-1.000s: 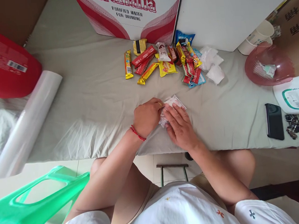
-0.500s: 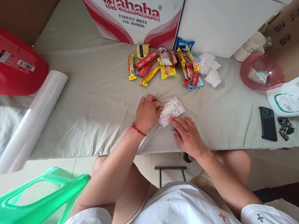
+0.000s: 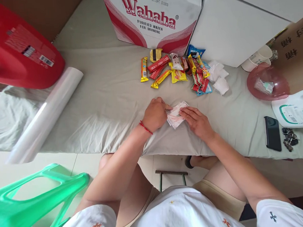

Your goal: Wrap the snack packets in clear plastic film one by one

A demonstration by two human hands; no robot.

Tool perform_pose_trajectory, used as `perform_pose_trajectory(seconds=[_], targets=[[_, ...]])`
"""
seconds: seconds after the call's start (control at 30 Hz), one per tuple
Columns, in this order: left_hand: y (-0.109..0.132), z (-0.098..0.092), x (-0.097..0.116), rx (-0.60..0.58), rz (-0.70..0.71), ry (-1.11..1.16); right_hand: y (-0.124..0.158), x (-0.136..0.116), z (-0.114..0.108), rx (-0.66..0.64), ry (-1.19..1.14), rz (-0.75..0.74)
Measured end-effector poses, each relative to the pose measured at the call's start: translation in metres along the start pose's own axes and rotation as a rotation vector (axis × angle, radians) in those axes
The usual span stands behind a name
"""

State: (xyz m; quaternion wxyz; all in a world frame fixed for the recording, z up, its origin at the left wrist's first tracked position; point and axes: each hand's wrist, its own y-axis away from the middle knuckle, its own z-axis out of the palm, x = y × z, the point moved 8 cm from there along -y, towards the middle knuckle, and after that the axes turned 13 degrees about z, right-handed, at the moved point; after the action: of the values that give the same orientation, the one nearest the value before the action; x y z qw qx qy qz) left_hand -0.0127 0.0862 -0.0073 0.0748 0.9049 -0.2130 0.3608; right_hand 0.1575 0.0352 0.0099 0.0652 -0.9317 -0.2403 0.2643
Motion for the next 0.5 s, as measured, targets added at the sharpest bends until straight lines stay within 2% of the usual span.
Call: perform_pose_trajectory(seconds=[0.1,0.17,0.23,0.3,0.37,0.43,0.5], targets=[[0.001,-0.006,-0.007,0.055,-0.027,0.257,-0.004,0.003,-0.013,0.099,-0.203,0.155],[0.004,-0.015,-0.011,0.144,-0.089,0.546,-0.004,0.007,-0.015,0.126,-0.427,0.355],[0.006,-0.022,-0.009,0.229,-0.128,0.859,0.002,0.015,-0.006,0.136,-0.726,0.601],[0.008,-0.020,0.002,0.214,-0.140,1.090,0.011,0.020,0.008,0.156,-1.006,0.819],[0.007,-0.007,0.017,0.098,-0.108,1.184,0.017,0.021,0.022,0.175,-1.184,0.968],[0.006,0.006,0.027,0.027,-0.025,1.147,0.022,0.022,0.030,0.187,-1.257,1.058],[0.005,0.013,0.021,0.095,-0.003,1.017,0.024,0.021,0.033,0.185,-1.254,1.102]])
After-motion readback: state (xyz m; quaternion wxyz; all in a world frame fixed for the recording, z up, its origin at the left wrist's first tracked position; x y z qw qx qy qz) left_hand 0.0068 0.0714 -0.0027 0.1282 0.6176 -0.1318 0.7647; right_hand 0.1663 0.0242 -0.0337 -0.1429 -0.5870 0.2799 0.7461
